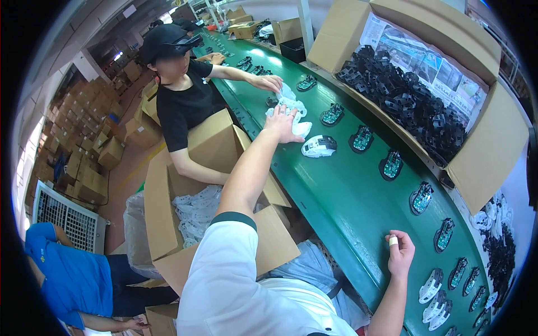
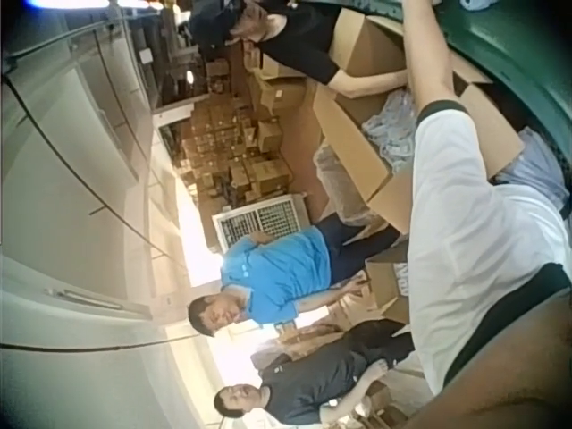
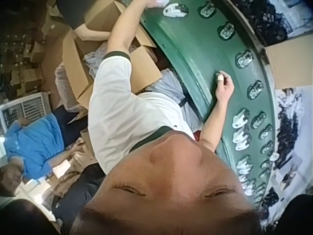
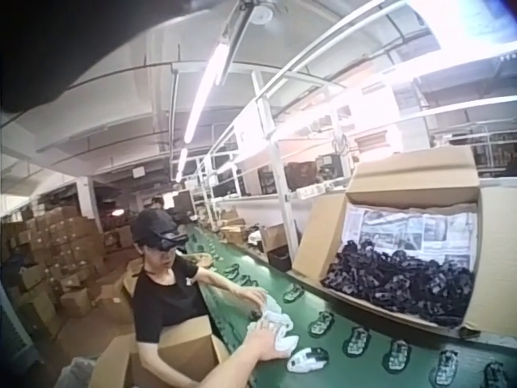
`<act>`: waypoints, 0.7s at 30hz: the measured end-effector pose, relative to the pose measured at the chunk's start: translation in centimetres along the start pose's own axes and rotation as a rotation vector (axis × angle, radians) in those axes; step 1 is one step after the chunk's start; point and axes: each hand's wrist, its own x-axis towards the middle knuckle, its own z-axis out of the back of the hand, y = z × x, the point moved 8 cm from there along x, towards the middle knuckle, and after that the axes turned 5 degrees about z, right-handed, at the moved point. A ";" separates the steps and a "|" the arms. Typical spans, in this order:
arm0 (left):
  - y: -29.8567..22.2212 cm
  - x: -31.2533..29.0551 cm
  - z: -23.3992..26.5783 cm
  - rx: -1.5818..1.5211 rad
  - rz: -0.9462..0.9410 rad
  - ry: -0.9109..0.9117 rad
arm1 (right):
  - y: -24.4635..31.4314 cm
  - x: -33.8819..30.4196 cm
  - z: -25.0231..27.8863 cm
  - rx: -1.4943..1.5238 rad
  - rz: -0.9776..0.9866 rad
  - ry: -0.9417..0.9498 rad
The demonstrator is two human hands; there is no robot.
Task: The person takes computer mouse shells from a cardboard box, places them onto the conveyor belt, and assembles mouse housings by fitting the plastic shells and internal frame pieces together by hand.
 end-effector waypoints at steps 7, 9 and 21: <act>-1.9 -4.9 1.1 -0.114 -0.082 -0.219 | -0.4 -0.2 -0.2 0.030 -0.020 0.019; -4.0 -9.7 2.1 -0.292 -0.238 -0.330 | -0.7 -0.1 -0.1 0.024 -0.015 0.014; 15.6 -23.3 -1.4 -0.342 -0.213 -0.627 | -2.0 0.3 1.8 0.016 0.074 -0.119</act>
